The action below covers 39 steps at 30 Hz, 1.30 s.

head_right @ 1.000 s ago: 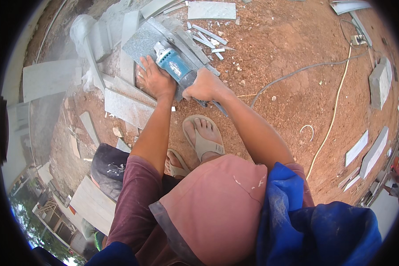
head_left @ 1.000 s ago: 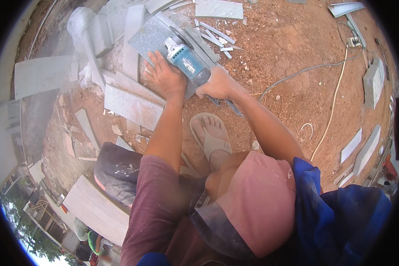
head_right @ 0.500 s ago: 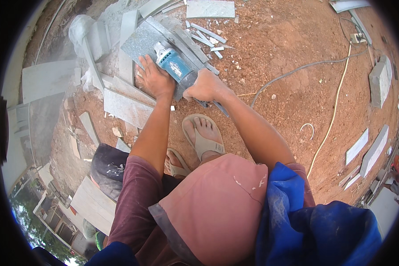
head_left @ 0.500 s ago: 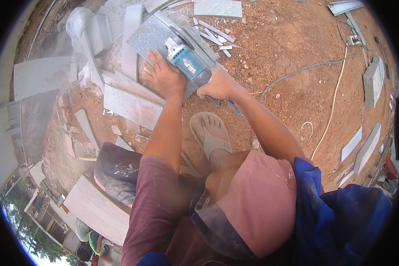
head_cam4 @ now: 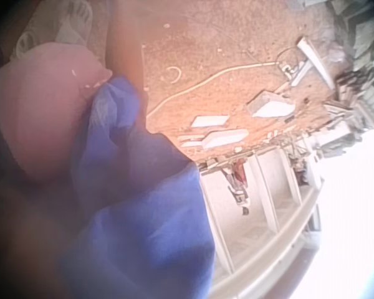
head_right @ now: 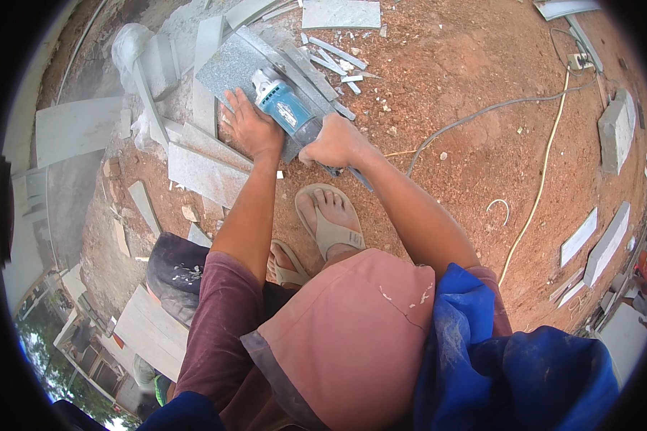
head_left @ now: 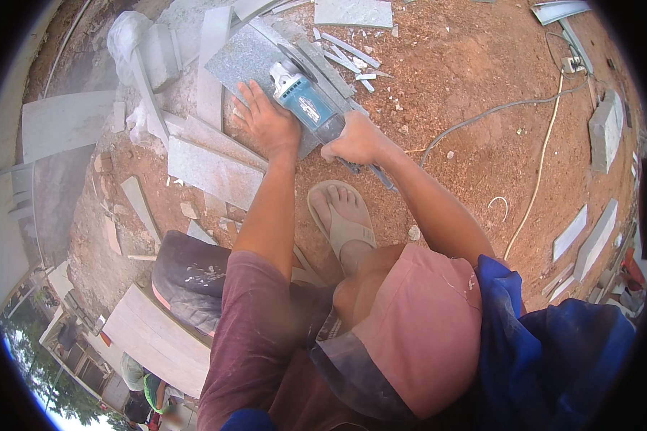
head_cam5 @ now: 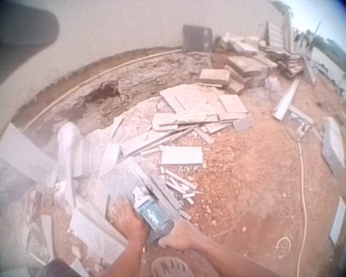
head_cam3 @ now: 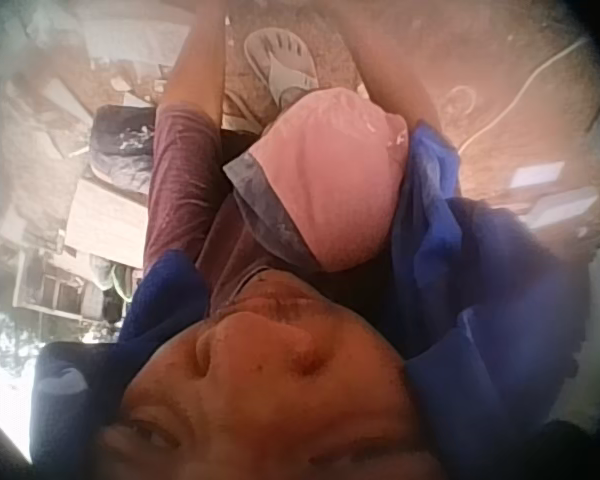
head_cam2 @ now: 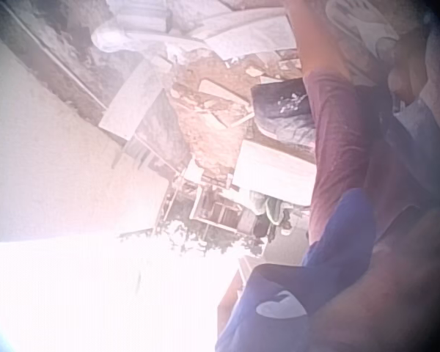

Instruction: The person uses an angle grinder to cut rectangular ceramic tiles on a dirt construction site. They hold the tile with one hand and guide the grinder with the other, creating dust as they cut. After cutting, the person picks up the pieces and walks toward a building interior.

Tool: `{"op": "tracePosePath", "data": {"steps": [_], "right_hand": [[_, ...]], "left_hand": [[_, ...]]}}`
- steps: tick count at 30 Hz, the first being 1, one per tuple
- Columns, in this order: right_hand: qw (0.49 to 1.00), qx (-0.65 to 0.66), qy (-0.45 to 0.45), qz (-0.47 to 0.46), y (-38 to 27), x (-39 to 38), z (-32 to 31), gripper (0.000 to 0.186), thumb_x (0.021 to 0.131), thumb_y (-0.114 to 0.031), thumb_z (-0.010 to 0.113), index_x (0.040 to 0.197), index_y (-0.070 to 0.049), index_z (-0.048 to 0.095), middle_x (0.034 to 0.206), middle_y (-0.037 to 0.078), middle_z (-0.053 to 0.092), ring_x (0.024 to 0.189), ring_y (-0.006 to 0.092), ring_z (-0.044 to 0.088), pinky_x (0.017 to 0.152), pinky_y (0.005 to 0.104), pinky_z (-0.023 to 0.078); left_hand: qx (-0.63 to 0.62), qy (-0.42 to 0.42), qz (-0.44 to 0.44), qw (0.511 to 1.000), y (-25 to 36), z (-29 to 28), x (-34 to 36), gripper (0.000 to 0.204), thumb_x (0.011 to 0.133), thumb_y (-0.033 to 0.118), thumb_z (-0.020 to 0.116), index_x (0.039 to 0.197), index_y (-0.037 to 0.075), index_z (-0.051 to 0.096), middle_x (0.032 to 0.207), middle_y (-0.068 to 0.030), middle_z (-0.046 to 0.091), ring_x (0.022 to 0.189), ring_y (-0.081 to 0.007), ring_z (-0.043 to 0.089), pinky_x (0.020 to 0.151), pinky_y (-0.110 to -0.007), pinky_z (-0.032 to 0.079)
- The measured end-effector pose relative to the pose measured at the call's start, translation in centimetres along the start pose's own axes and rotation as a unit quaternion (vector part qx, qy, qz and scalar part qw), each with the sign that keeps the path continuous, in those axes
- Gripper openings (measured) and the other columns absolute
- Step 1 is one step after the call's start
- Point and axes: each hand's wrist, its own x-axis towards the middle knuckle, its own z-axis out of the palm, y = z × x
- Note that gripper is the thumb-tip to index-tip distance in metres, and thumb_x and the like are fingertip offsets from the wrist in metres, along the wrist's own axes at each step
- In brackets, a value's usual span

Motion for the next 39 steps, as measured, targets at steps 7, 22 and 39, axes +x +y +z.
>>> {"op": "tracePosePath", "data": {"steps": [7,22,39], "right_hand": [[1.000,0.004,-0.003,0.012,-0.1,-0.4,0.0,0.042,0.063,-0.016,0.081,0.097,0.005,0.069,0.078,0.010,0.070,0.071,0.0178,0.063,0.067,0.0344,0.053],[1.000,-0.004,0.000,0.017,0.1,-1.1,0.0,0.037,0.064,-0.018,0.082,0.092,0.003,0.071,0.078,0.009,0.071,0.070,0.0173,0.063,0.068,0.0345,0.053],[1.000,0.016,0.004,0.010,0.3,-2.0,-0.3,0.048,0.058,-0.027,0.084,0.083,0.012,0.070,0.081,0.025,0.073,0.079,0.0306,0.073,0.075,0.0389,0.057]], "left_hand": [[-0.004,0.020,-0.003,1.000,-0.2,0.2,-0.1,0.059,0.099,0.011,0.052,0.158,0.005,0.046,0.169,-0.0178,0.038,0.155,-0.0468,0.030,0.127,-0.063,0.014],[-0.042,0.034,-0.009,0.998,-0.6,0.3,-0.1,0.054,0.101,0.011,0.048,0.155,0.005,0.050,0.167,-0.0188,0.040,0.157,-0.0448,0.028,0.130,-0.057,0.011],[-0.072,0.047,-0.001,0.996,-0.7,0.5,-0.1,0.050,0.102,0.010,0.048,0.151,0.003,0.055,0.166,-0.0212,0.042,0.155,-0.0493,0.029,0.130,-0.058,0.012]]}}
